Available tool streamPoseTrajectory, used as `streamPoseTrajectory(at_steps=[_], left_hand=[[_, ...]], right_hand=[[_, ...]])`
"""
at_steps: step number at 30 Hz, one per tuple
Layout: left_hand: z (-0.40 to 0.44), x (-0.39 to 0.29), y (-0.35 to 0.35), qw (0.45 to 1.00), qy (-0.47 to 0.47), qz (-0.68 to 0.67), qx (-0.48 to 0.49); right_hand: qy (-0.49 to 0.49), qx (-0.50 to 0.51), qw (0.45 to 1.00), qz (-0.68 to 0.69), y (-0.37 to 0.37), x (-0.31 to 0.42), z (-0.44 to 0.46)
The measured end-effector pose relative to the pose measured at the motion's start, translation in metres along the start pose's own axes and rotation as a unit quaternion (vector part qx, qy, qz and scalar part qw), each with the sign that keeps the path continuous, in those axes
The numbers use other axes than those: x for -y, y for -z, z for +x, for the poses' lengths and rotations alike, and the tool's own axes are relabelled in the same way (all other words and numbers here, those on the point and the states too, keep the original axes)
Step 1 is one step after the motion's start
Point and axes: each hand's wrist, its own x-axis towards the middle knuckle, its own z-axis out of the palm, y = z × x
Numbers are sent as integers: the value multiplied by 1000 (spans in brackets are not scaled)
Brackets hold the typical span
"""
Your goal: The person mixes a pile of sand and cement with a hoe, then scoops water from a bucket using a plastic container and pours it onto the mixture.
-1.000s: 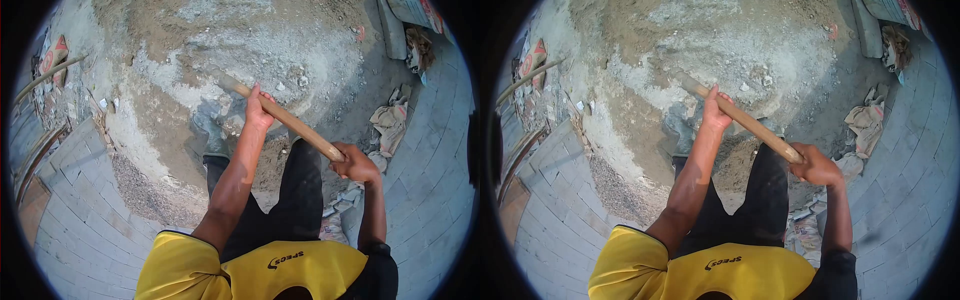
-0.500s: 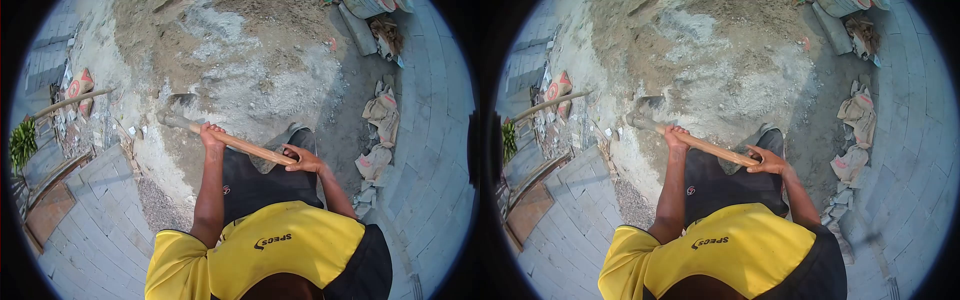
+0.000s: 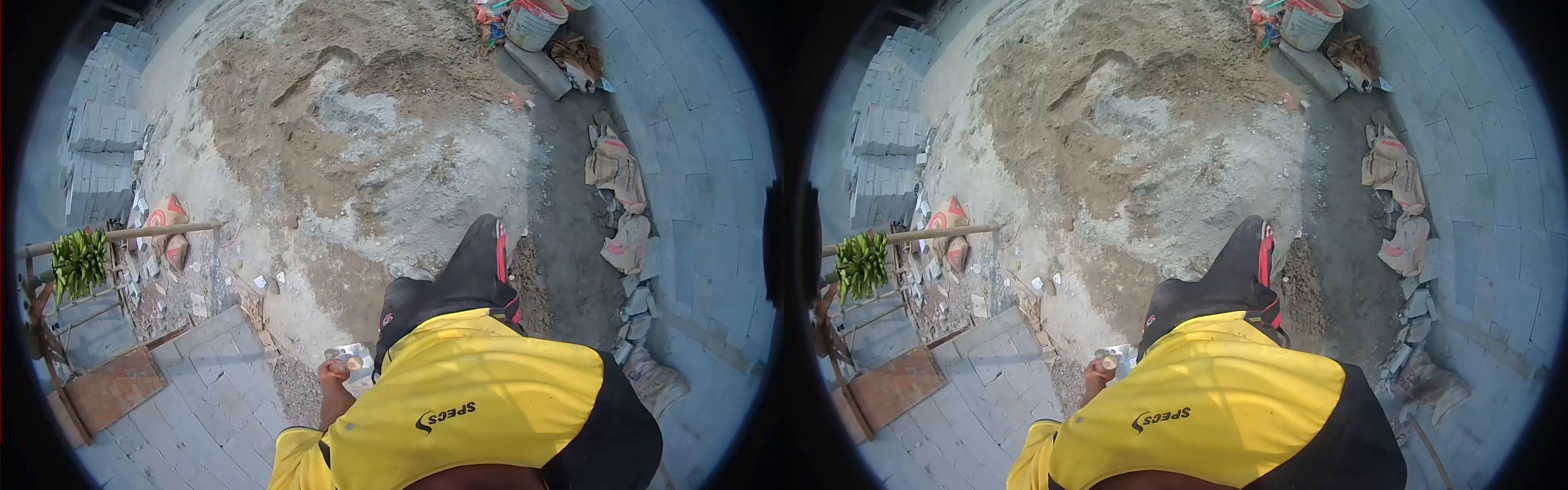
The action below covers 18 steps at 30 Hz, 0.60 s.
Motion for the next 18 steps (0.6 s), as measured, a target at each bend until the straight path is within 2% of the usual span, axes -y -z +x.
streamPoseTrajectory(at_steps=[3, 6, 7, 8, 9, 10, 11, 12, 13, 15, 17, 18], left_hand=[[-27, 33, 57, 998, -24, 7, 60], [-53, 77, 92, 991, -37, 7, 127], [-63, 91, 99, 988, -44, 4, 146], [-72, 105, 104, 985, -54, -4, 164], [-81, 120, 112, 982, -67, -9, 177], [-89, 139, 118, 978, -81, -21, 190], [-94, 158, 122, 975, -96, -29, 201], [-104, 178, 126, 971, -107, -34, 210], [-112, 193, 127, 969, -115, -33, 214], [-131, 221, 141, 963, -155, -14, 220], [-135, 238, 149, 947, -206, 42, 243], [-130, 245, 155, 936, -234, 72, 253]], right_hand=[[-10, 26, 999, -17, 10, 20, -20], [-13, 23, 1000, -7, 130, 67, -26], [-87, 75, 971, 211, 152, 58, 62], [55, -357, 910, 202, 162, 66, 109], [136, -432, 881, 138, 226, 92, 130], [188, -376, 873, 246, 271, 112, 134], [226, -314, 852, 353, 340, 155, 88], [293, -283, 823, 396, 378, 179, 67], [349, -238, 792, 440, 396, 196, 45], [506, -78, 679, 526, 386, 213, -22], [411, 49, 693, 590, 343, 208, -18], [323, 79, 751, 570, 309, 197, 27]])
